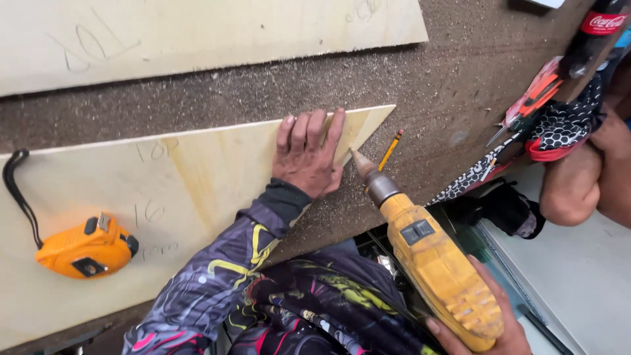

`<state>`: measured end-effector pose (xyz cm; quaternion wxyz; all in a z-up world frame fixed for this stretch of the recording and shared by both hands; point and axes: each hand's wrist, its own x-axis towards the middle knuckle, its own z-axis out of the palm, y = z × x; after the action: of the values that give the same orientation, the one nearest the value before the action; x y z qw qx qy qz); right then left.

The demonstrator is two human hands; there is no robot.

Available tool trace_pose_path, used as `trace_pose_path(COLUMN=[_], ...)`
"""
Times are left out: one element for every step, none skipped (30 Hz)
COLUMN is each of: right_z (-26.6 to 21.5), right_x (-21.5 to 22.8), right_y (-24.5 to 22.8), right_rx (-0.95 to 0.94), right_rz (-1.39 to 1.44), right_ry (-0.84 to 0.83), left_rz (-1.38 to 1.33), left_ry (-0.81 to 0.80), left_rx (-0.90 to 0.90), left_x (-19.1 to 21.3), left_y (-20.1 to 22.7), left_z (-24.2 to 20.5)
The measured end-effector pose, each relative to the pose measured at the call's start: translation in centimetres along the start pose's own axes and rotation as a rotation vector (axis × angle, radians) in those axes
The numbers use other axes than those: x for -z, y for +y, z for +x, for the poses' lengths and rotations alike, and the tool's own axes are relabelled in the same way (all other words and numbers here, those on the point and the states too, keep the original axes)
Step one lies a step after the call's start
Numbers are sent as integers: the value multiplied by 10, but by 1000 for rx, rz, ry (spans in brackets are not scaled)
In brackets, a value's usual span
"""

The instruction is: Measuring wood panels with a tape measure and pencil, then drilling holes using a power drill.

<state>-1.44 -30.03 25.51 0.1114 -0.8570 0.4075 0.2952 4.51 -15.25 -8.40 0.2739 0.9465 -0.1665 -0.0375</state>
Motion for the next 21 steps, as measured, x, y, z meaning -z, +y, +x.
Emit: trace_pose_path(right_z=[1, 2, 2, 1, -1, -2, 0, 1, 1, 1, -1, 0, 1, 3, 13, 22, 29, 22, 15, 9, 6], right_x=[2, 3, 5, 7, 8, 10, 10, 10, 8, 6, 5, 5, 4, 3, 6, 8, 12, 10, 9, 7, 7], right_y=[8, 16, 4, -8, -20, -23, -25, -28, -28, -29, -28, -14, 0, 15, 33, 50, 68, 59, 50, 40, 21], right_rx=[16, 32, 23, -7, -41, -53, -123, -193, -189, -98, -15, -18, 26, 70, 66, 12, -50, -60, 44, 147, 146], right_rz=[-14, -29, -41, -62, -75, -80, -133, -185, -183, -143, -108, -111, -109, -107, -108, 17, 140, 139, 88, 36, 33], right_ry=[1, 2, -3, 3, 10, 6, 5, 5, 10, 37, 56, 53, 56, 59, 58, -95, -245, -243, -156, -69, -67], left_rz=[-1, -3, -14, 2, 21, 12, 14, 17, 18, 16, 12, 10, 14, 17, 16, 20, 19, 12, 8, 4, 1], left_ry=[14, 27, 18, 22, 24, 13, 13, 14, 20, 22, 13, 9, 11, 12, 9, 16, 20, 15, 28, 42, 43], left_rx=[9, 18, 25, 30, 27, 26, 31, 36, 35, 29, 25, 27, 31, 35, 34, 38, 40, 36, 42, 47, 49], left_x=[-1, -2, 0, 1, 4, 6, 6, 8, 4, 0, -1, -1, 0, -1, 0, 1, 2, 1, -1, -2, -2], left_y=[2, 3, 3, 4, 3, 5, 4, 3, 2, 1, 2, 3, 3, 3, 3, 2, 4, 3, 3, 3, 4], left_z=[-1, -2, -1, 0, 1, -1, 1, 3, 3, 3, -1, -2, -1, -1, 0, 1, 2, 0, 1, 1, 1])
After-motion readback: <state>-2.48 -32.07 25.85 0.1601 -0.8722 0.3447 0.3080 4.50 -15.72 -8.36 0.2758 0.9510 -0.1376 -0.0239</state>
